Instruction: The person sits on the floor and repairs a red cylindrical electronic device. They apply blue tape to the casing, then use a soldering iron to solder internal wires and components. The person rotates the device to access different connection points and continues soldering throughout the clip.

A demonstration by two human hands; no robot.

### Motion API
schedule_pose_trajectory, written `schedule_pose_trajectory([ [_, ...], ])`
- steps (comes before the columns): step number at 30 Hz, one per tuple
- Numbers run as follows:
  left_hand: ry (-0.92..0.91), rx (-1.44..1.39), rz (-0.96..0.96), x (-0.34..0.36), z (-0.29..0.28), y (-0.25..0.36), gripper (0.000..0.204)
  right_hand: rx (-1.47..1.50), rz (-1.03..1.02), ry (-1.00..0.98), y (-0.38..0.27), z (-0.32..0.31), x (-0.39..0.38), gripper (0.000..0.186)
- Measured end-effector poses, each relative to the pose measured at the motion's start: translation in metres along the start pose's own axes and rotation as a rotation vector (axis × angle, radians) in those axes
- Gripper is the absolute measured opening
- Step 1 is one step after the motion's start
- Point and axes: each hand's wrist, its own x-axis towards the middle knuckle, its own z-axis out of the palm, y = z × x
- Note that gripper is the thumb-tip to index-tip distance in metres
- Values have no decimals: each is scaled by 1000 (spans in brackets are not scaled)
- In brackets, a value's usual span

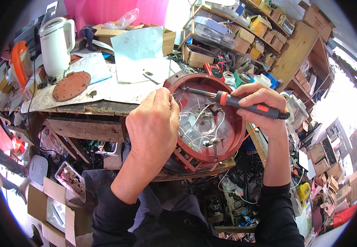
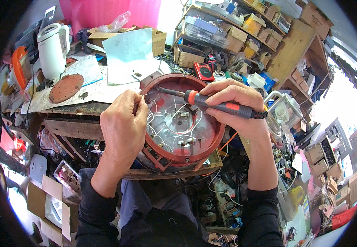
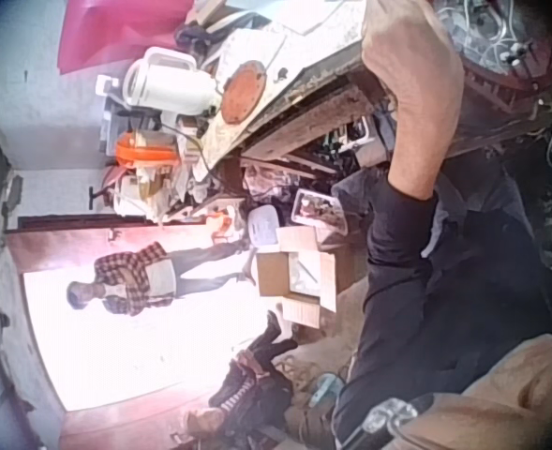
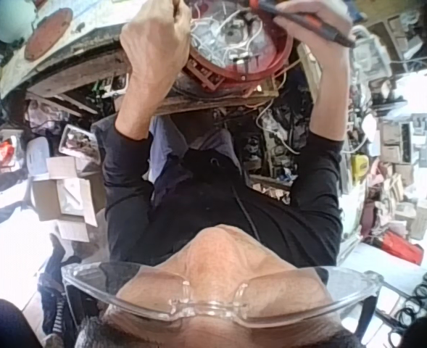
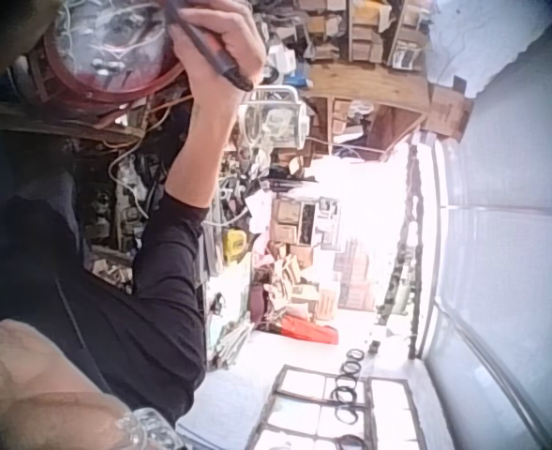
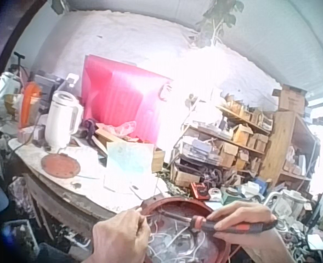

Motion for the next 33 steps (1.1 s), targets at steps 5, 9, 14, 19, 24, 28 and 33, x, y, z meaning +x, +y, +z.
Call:
schedule_pose_trajectory([
  [5, 26, -22, 5, 0, 2, 0, 13, 10, 11, 12, 0, -2, -2, 24],
  [9, 37, -25, 17, 0, 3, -1, 14, -6, -10, 19, 2, -2, -2, 24],
  [14, 15, -24, -7, 0, 2, -1, 13, 32, 6, 12, 2, 0, -2, 24],
  [19, 19, -32, -1, 0, 1, 0, 13, 13, -5, 15, 4, 1, -2, 24],
  [24, 21, -32, 6, 0, 2, -1, 13, 23, 3, 29, 3, -1, -3, 24],
  [28, 12, -26, -1, 0, 1, 0, 13, 17, 4, 27, 3, 0, -4, 24],
  [33, 15, -32, 8, 0, 2, 0, 13, 10, 9, 15, 4, -2, -5, 24],
])
